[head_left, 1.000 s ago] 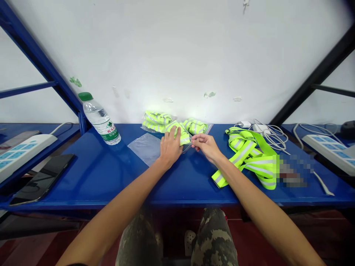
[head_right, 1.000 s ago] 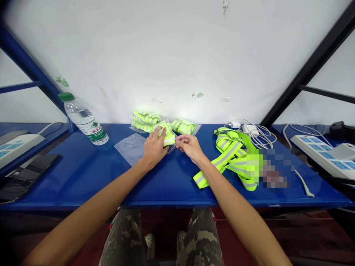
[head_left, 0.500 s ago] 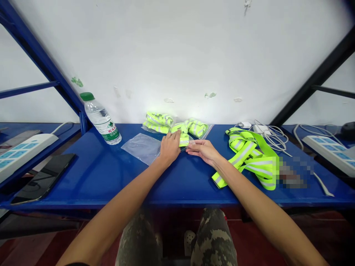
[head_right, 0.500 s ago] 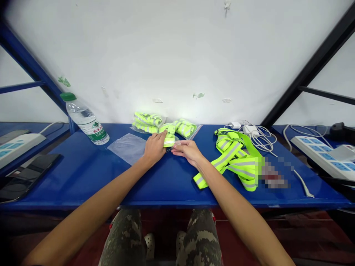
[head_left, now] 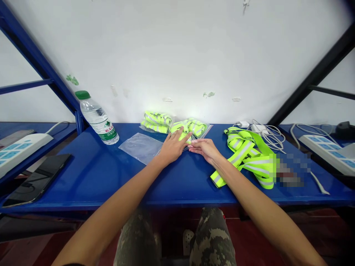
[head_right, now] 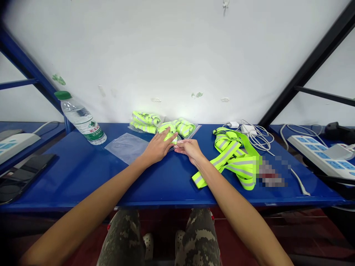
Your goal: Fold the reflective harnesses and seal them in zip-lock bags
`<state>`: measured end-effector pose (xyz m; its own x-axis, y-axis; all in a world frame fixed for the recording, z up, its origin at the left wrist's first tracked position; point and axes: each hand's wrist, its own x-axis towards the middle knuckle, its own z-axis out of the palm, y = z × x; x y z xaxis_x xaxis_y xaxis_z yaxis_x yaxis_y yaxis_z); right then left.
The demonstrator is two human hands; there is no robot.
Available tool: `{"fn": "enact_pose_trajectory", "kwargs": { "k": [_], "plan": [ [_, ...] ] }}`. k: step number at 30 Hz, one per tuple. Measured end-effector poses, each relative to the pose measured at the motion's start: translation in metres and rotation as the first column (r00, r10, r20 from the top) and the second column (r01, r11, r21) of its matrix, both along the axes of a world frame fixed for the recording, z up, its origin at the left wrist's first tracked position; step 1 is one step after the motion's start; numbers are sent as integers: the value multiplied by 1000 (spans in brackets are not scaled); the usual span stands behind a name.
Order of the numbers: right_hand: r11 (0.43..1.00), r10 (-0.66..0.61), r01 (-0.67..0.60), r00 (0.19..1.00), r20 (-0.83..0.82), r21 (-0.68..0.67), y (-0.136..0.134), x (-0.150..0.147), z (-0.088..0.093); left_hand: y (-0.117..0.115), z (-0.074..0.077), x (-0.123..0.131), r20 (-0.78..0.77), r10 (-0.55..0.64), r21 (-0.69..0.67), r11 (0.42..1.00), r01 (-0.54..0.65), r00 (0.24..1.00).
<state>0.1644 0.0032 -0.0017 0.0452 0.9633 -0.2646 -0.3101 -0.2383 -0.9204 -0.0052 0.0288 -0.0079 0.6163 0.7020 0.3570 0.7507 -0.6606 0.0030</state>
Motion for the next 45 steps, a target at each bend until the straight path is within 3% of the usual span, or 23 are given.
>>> {"fn": "enact_pose_trajectory", "kwargs": {
  "k": [3,7,11,13,15,19,22,27,33,41,45],
  "plan": [
    [999,-30,30,999,26,16,0,-2,-1,-3,-3,3,-36,68,-15,998,-68,997],
    [999,-32,29,997,63,44,3,0,-7,-3,-5,1,-76,60,-120,990,-69,995],
    [984,-73,8,932,354,180,10,7,-20,-3,-5,0,-87,64,-284,955,-86,994],
    [960,-146,-2,850,506,279,14,10,-27,-5,-5,0,-75,61,-284,956,-80,995],
    [951,-162,-19,819,550,308,17,12,-31,-8,-6,0,-43,47,-214,975,-56,998],
    [960,-132,7,892,432,279,17,13,-28,-16,-5,-1,40,-5,21,1000,4,999],
    [970,-122,50,947,297,239,15,14,-21,-19,-1,0,47,-34,122,992,28,998],
    [989,-101,84,985,138,119,15,16,-14,-19,1,2,-23,-115,144,983,117,993],
    [993,-100,94,992,76,74,11,12,-7,-20,2,5,-105,-60,109,991,71,993],
    [991,-131,134,971,-199,1,7,22,13,-18,0,2,136,-96,155,985,75,986],
    [974,-171,197,965,-198,117,8,29,16,-11,7,2,363,-211,136,976,172,908]
  ]
}}
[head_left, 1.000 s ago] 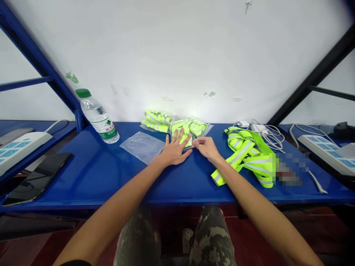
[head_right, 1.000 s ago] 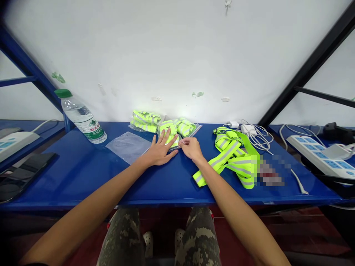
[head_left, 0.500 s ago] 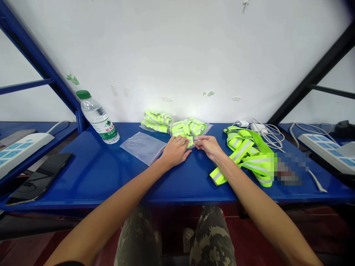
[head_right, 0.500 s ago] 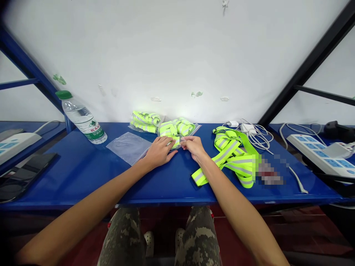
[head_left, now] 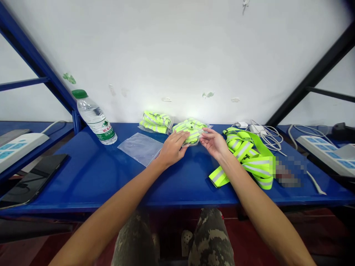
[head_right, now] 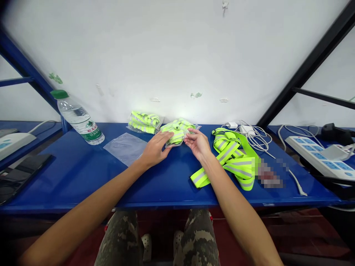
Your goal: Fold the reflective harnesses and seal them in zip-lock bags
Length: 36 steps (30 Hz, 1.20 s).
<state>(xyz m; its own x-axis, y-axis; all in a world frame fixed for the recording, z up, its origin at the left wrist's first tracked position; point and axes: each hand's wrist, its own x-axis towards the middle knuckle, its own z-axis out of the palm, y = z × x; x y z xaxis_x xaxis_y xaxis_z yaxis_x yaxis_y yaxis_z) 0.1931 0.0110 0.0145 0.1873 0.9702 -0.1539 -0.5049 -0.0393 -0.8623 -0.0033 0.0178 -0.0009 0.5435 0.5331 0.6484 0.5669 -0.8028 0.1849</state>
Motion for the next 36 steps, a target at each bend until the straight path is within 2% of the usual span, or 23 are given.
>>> {"fn": "enact_pose_trajectory", "kwargs": {
  "k": [2,4,6,8,10,12,16,18,23,26,31,36],
  "plan": [
    [984,-98,74,984,146,160,-1,0,1,2,11,2,169,-11,-38,999,18,985],
    [930,-233,113,917,323,349,-4,-1,2,3,27,5,309,15,-79,997,10,951],
    [871,-337,89,823,456,483,-8,-2,6,4,43,10,389,25,-113,993,20,921],
    [849,-354,31,773,526,527,-13,-5,9,7,56,15,441,21,-143,989,48,897],
    [865,-296,-23,783,547,501,-16,-9,11,12,62,21,476,23,-195,978,80,879],
    [889,-220,-63,810,543,454,-17,-11,10,18,60,27,494,32,-278,953,122,869],
    [907,-141,-107,836,531,408,-12,-10,2,30,49,30,506,-32,-486,815,316,862],
    [910,-134,-102,845,517,403,-9,-6,0,32,46,28,522,-39,-520,777,354,852],
    [925,-114,-78,876,468,371,-4,-1,-2,30,55,23,459,-35,-515,804,298,888],
    [921,-83,-133,850,521,365,-5,0,-2,29,59,19,433,-26,-501,824,265,901],
    [909,35,-266,817,576,322,-7,1,-2,32,59,14,363,-12,-493,846,203,932],
    [912,74,-275,839,539,304,-7,1,-2,29,60,8,319,-8,-483,859,170,948]
  ]
}}
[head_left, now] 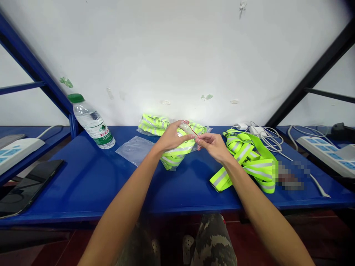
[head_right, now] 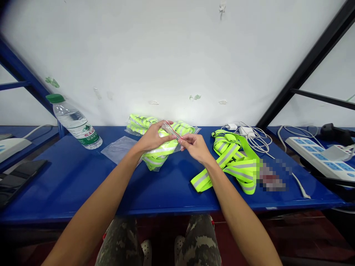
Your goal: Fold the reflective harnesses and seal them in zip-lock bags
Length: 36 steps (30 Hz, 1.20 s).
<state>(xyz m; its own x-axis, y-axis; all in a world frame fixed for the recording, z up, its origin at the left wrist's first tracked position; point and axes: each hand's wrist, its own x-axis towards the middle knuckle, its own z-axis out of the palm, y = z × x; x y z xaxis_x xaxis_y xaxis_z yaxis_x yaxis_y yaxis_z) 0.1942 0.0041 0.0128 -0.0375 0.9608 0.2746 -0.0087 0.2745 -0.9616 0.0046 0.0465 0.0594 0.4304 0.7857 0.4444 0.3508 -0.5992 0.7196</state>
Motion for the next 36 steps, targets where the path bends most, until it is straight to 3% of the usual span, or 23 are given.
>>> {"fn": "enact_pose_trajectory", "kwargs": {
  "k": [6,13,19,23,36],
  "plan": [
    [1000,-1,0,998,-60,-3,2,0,-1,2,0,-7,73,-66,-72,995,72,995],
    [994,-39,32,997,-72,-100,-2,4,6,3,0,-5,133,11,-111,994,4,991],
    [999,-16,17,999,31,-38,1,9,3,0,-2,-5,190,85,-120,991,-63,978],
    [1000,-32,32,998,45,1,4,10,1,1,-5,-5,215,64,-124,992,-38,974],
    [996,-89,89,994,-65,10,8,3,-3,5,-13,1,277,128,-125,987,-96,952]
  ]
}}
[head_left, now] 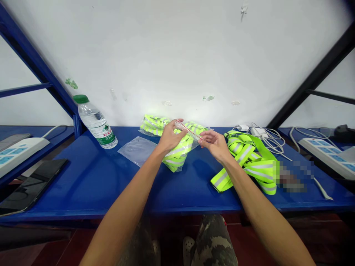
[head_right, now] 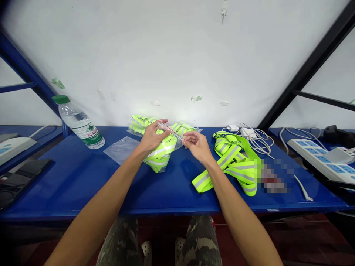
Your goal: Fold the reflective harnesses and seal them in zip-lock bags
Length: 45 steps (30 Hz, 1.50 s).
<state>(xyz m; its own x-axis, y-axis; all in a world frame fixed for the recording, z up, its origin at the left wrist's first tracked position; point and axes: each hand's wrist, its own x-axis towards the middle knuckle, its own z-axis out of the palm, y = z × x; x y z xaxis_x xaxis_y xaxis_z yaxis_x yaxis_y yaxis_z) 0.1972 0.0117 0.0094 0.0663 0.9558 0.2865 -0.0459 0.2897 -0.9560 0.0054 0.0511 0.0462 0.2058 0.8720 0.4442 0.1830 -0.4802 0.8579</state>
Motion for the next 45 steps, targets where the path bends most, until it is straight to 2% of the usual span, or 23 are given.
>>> {"fn": "enact_pose_trajectory", "kwargs": {
  "k": [9,21,29,36,45],
  "plan": [
    [1000,-1,0,997,-76,-12,0,-3,-2,-6,1,4,-35,6,30,1000,-5,999],
    [998,-54,57,994,-93,22,-1,-6,-2,-8,-1,8,-30,19,24,1000,-18,999],
    [996,-75,77,995,-66,35,-1,-8,-2,-12,0,11,-55,22,84,996,-17,998],
    [998,-57,56,993,-101,-14,-2,-10,-1,-14,-1,13,-99,21,96,995,-12,995],
    [997,-60,62,998,-33,53,-2,-7,-3,-18,2,11,-105,19,54,998,-13,994]
  ]
}}
